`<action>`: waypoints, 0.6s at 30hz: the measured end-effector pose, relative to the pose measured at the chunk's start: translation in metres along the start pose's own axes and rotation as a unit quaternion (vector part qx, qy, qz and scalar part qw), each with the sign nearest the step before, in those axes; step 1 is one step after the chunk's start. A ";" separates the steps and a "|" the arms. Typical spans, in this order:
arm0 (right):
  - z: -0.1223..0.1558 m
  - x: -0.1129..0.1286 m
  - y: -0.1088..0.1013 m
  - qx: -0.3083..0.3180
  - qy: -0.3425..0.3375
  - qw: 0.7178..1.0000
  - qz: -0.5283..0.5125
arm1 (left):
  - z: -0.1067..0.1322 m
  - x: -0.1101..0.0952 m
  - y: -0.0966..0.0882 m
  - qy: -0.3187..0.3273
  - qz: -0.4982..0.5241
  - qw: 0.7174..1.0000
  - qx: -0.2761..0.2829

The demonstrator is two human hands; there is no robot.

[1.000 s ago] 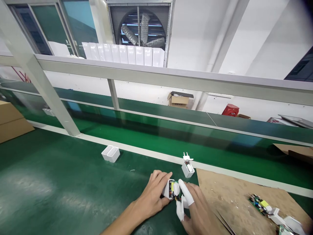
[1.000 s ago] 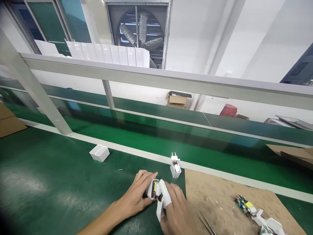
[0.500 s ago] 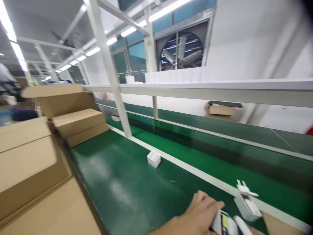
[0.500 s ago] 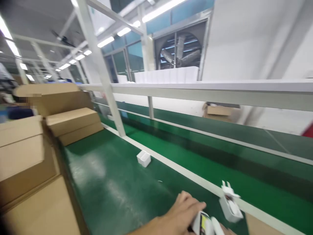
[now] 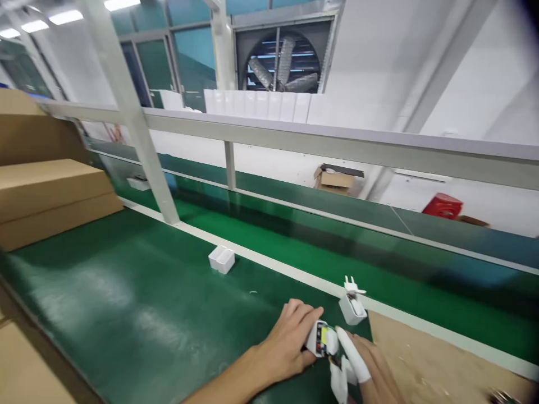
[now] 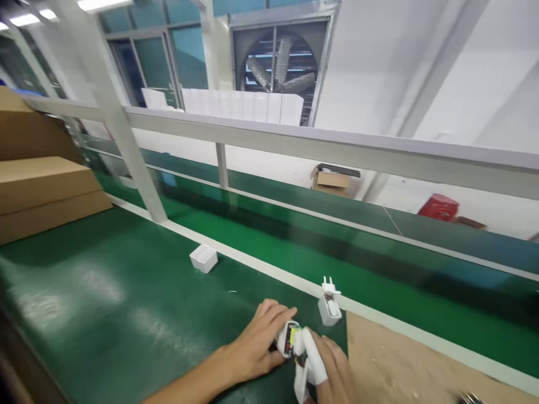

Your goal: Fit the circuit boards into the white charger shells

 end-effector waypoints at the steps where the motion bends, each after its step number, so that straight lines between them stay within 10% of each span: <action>1: -0.004 0.001 0.000 0.006 0.017 1.000 0.005 | -0.001 0.000 -0.001 0.000 0.004 1.000 -0.002; 18: -0.016 0.005 -0.001 0.023 0.103 0.994 0.002 | -0.003 0.008 0.006 0.026 0.004 0.999 -0.035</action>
Point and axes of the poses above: each hand's wrist, its own z-axis away from the middle knuckle, its own y-axis out of the palm, x = y × z, the point moved 8 cm from there along -z, towards the middle knuckle, and after that the axes turned 11 degrees about -x, right-handed, at the moved point
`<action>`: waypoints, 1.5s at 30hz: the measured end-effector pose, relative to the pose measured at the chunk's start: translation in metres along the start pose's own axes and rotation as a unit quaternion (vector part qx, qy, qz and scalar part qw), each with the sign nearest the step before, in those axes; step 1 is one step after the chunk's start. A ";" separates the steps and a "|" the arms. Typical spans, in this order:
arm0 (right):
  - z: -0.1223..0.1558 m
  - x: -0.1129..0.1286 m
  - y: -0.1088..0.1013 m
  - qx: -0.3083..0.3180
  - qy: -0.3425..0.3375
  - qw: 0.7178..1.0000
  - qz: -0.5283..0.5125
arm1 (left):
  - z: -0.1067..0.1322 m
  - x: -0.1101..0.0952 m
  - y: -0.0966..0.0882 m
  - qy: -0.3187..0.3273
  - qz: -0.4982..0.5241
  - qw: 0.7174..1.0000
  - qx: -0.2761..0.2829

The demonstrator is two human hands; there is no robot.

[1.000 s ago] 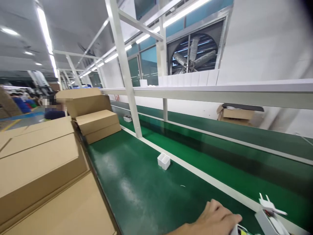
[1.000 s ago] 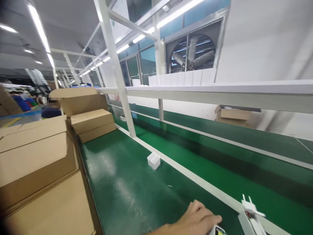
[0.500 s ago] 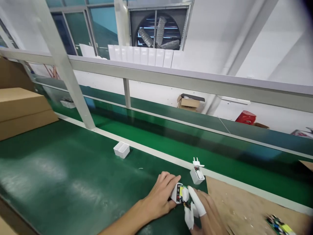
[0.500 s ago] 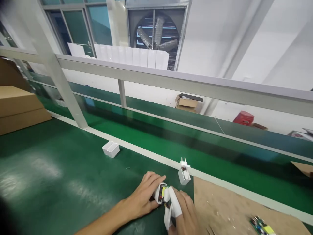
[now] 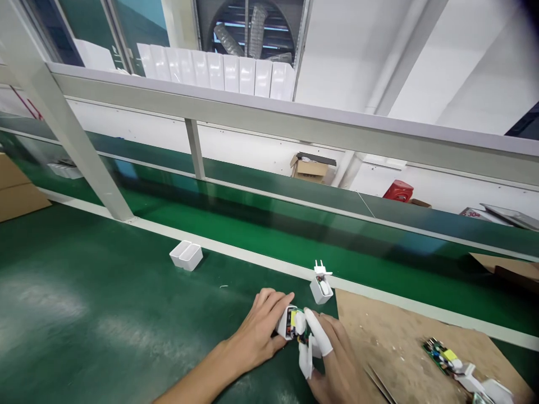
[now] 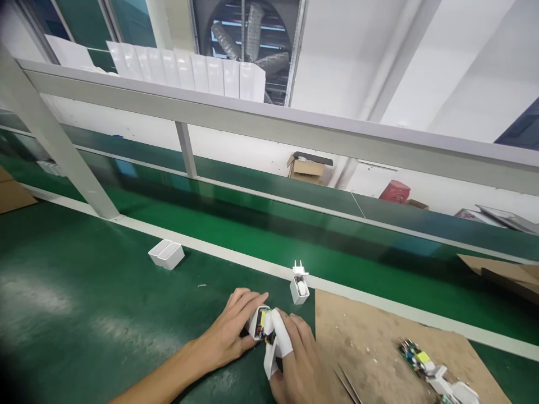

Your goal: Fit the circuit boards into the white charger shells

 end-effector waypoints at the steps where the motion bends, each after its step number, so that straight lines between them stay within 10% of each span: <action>1: -0.001 -0.001 0.000 0.004 0.008 1.000 -0.006 | 0.000 0.000 0.000 0.000 0.002 1.000 0.001; 45: 0.003 -0.002 0.010 0.051 0.012 0.997 -0.053 | 0.000 -0.006 -0.003 -0.015 0.073 0.997 0.019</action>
Point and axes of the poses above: each hand's wrist, its own z-axis away from the middle knuckle, its own y-axis out of the palm, x = y × z, the point moved 8 cm from there along -z, towards the middle knuckle, and after that the axes turned 11 degrees about -x, right-handed, at the moved point
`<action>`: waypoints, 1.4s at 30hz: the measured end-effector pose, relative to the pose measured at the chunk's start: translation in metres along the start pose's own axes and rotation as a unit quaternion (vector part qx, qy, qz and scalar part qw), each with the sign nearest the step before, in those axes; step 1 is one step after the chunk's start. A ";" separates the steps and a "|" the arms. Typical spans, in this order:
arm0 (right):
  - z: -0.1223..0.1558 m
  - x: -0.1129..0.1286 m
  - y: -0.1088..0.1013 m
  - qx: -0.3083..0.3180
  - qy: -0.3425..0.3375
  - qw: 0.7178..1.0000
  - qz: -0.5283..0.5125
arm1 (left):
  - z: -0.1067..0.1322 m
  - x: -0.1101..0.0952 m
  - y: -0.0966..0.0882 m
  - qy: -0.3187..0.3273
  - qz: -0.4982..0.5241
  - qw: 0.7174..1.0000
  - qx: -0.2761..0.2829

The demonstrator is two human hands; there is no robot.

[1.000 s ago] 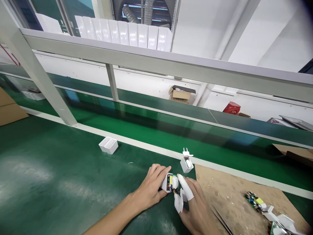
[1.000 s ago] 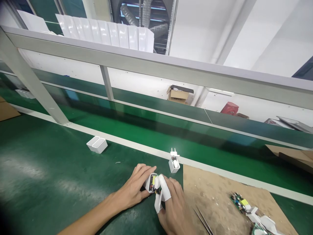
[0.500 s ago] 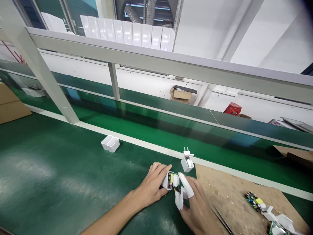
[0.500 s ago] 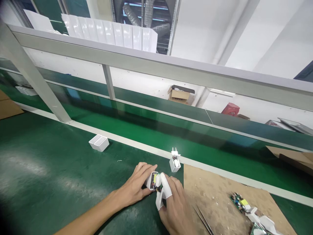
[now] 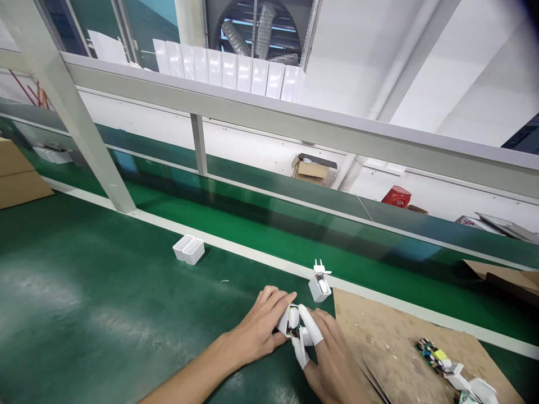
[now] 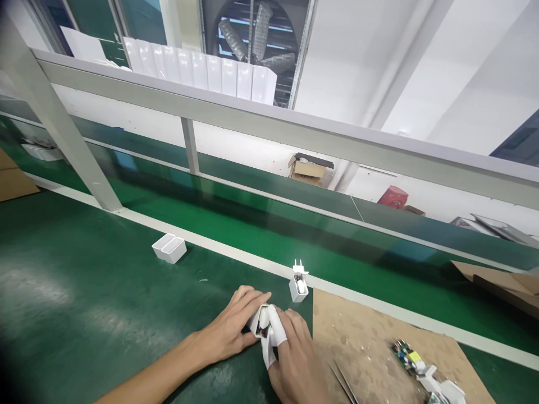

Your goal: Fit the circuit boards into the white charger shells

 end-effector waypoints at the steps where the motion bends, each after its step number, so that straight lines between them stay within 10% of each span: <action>1: -0.002 0.000 -0.001 0.008 0.013 1.000 -0.016 | 0.001 0.001 0.001 -0.005 0.021 1.000 0.007; 6: -0.008 -0.013 -0.012 -0.011 0.115 0.988 -0.106 | 0.007 0.016 0.008 -0.078 0.121 0.989 0.018; 14: -0.008 -0.008 0.026 0.077 0.073 0.987 -0.118 | 0.006 0.027 0.004 -0.242 0.342 0.908 -0.026; 23: -0.020 0.007 0.012 -0.062 0.020 0.992 -0.111 | 0.002 0.026 -0.015 -0.153 0.277 0.941 -0.116; 42: -0.005 -0.001 0.035 0.008 0.116 0.983 -0.141 | -0.001 0.031 -0.015 -0.122 0.106 0.975 -0.155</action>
Point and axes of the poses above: each hand's wrist, its own z-axis away from the middle knuckle, its own y-axis out of the palm, x = y × z, the point moved 8 cm from there along -z, towards the middle knuckle, and after that the axes turned 11 degrees about -x, right-handed, at the moved point
